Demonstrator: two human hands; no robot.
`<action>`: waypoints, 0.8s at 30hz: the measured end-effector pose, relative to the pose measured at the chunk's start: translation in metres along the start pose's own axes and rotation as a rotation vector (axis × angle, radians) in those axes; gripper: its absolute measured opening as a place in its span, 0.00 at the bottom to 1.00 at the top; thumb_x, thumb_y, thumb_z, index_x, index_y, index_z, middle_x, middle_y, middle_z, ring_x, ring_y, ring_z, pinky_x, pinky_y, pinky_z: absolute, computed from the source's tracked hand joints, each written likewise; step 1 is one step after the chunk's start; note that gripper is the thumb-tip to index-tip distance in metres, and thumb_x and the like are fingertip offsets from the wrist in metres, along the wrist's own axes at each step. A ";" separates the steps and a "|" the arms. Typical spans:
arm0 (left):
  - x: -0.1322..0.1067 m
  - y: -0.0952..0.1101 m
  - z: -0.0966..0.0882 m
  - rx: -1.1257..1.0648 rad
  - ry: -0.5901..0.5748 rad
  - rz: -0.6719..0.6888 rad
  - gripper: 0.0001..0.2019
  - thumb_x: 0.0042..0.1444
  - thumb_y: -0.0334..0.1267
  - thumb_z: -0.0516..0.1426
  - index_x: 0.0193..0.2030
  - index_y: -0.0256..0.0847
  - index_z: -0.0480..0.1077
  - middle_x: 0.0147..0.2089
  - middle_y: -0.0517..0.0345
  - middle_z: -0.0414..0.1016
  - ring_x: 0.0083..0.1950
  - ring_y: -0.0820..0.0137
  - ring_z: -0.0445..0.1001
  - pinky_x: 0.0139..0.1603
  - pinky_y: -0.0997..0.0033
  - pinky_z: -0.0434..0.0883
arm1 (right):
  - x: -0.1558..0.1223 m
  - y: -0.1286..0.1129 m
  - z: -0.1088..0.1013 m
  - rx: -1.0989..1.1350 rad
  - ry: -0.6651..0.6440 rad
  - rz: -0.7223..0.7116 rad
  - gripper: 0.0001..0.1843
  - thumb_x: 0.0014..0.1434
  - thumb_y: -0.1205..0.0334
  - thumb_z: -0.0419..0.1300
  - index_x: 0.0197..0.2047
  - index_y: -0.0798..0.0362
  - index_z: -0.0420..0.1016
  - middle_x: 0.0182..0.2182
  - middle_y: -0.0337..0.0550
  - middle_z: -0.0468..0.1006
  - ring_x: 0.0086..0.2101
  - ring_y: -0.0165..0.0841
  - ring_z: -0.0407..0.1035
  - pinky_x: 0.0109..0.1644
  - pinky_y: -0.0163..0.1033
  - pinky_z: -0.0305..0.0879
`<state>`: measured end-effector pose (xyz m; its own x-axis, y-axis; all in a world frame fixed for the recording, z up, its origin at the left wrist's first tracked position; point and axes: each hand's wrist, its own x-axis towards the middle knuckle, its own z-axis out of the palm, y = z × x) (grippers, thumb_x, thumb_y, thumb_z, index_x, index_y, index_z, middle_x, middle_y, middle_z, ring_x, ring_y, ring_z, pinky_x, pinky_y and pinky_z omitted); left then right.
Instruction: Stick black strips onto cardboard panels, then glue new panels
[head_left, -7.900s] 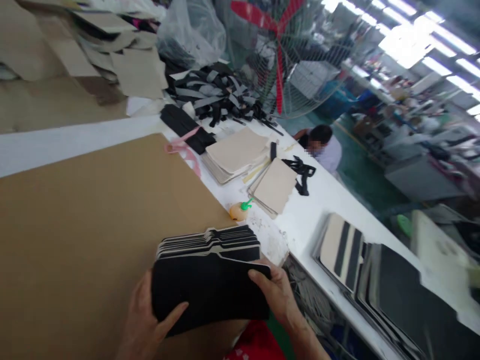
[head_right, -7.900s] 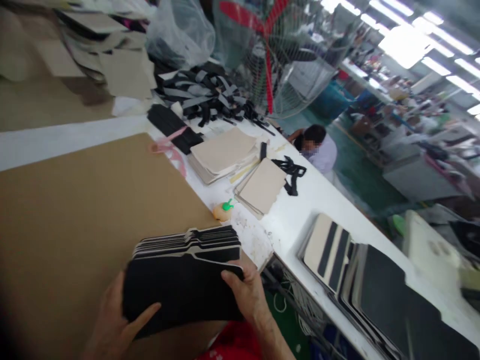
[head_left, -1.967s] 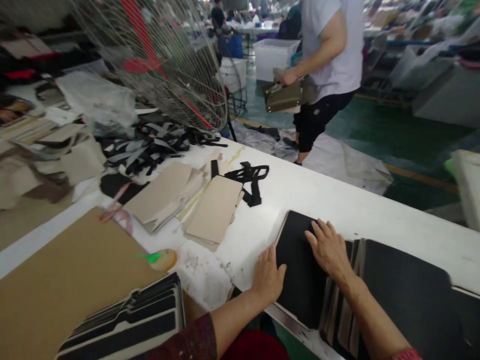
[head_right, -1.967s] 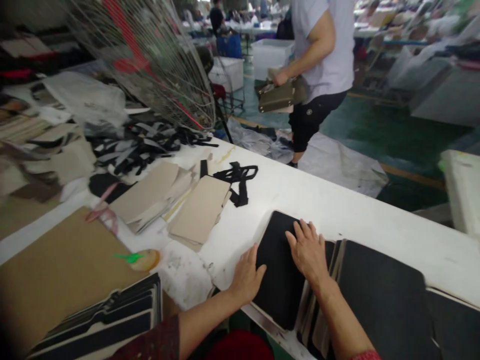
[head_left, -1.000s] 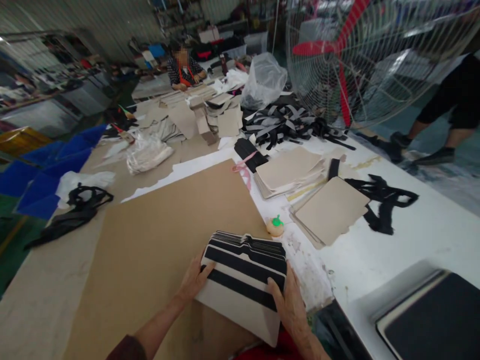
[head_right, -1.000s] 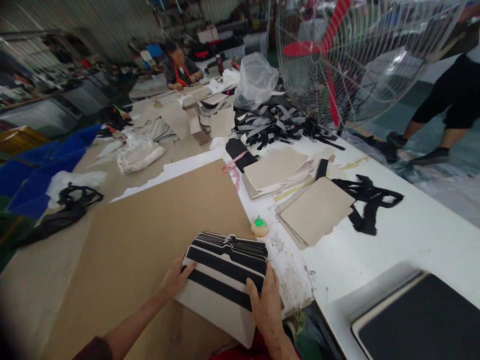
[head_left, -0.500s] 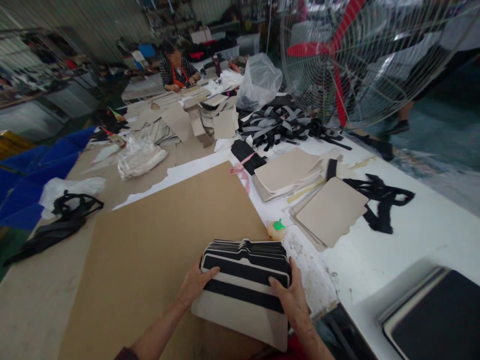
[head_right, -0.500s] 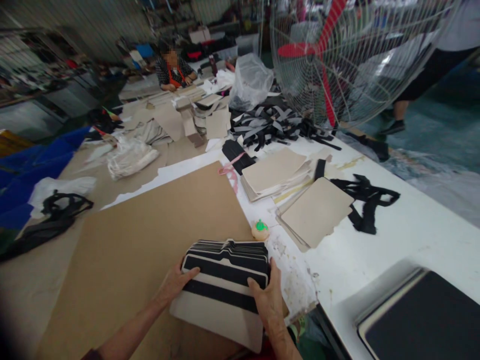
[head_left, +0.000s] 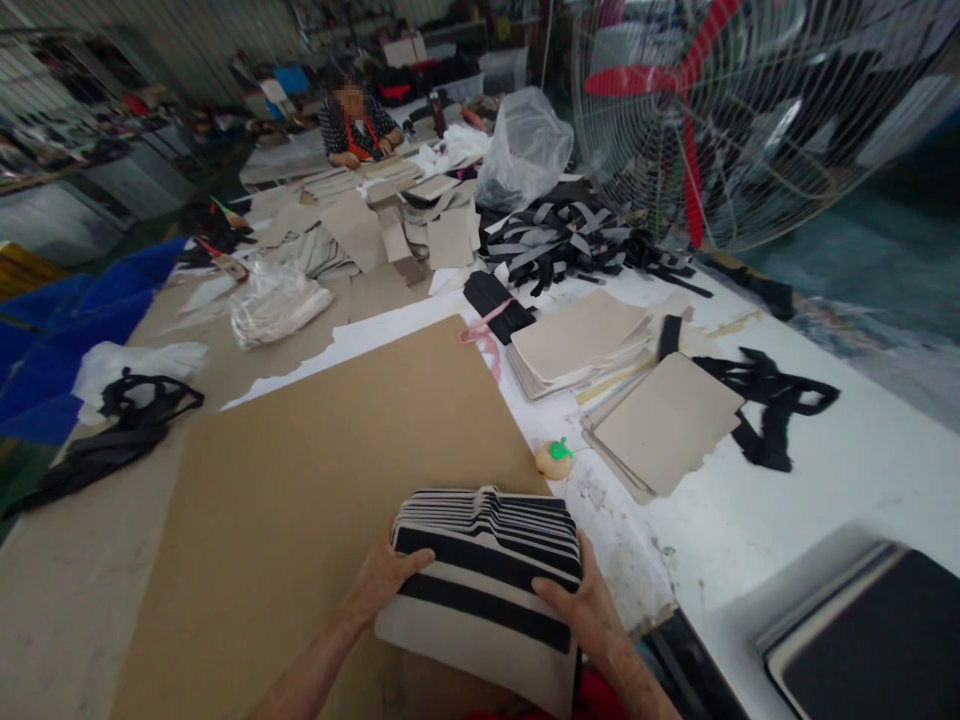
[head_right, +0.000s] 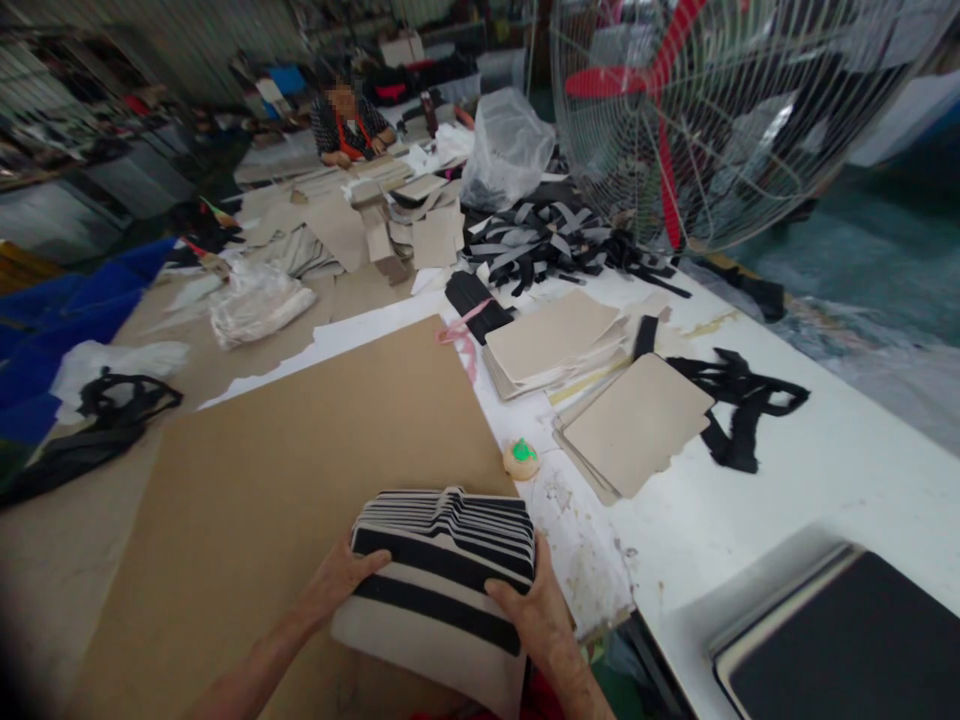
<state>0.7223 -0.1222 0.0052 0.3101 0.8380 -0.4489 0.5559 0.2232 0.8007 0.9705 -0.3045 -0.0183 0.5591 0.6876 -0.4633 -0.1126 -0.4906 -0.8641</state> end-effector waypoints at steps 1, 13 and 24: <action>-0.002 -0.002 -0.001 -0.007 0.012 0.008 0.29 0.41 0.48 0.67 0.49 0.38 0.70 0.44 0.52 0.81 0.44 0.58 0.79 0.48 0.63 0.76 | -0.001 -0.001 -0.001 -0.007 -0.025 -0.011 0.47 0.45 0.54 0.68 0.66 0.51 0.56 0.60 0.51 0.69 0.60 0.45 0.62 0.67 0.51 0.55; 0.004 0.004 -0.041 -0.066 0.250 0.234 0.47 0.25 0.51 0.72 0.55 0.39 0.62 0.49 0.50 0.75 0.53 0.51 0.72 0.60 0.52 0.68 | -0.012 -0.044 -0.006 -0.111 -0.043 -0.416 0.40 0.50 0.57 0.68 0.64 0.49 0.59 0.57 0.48 0.70 0.58 0.44 0.64 0.61 0.47 0.63; -0.015 -0.024 -0.040 0.015 0.056 0.307 0.49 0.32 0.44 0.73 0.64 0.49 0.58 0.54 0.54 0.74 0.55 0.55 0.73 0.65 0.51 0.65 | -0.007 -0.003 -0.019 -0.089 -0.161 -0.532 0.39 0.52 0.64 0.66 0.64 0.53 0.55 0.56 0.54 0.69 0.57 0.42 0.65 0.61 0.45 0.63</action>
<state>0.6741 -0.1200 0.0084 0.4226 0.8914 -0.1636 0.4543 -0.0522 0.8893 0.9826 -0.3186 -0.0088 0.3869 0.9221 0.0013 0.2246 -0.0929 -0.9700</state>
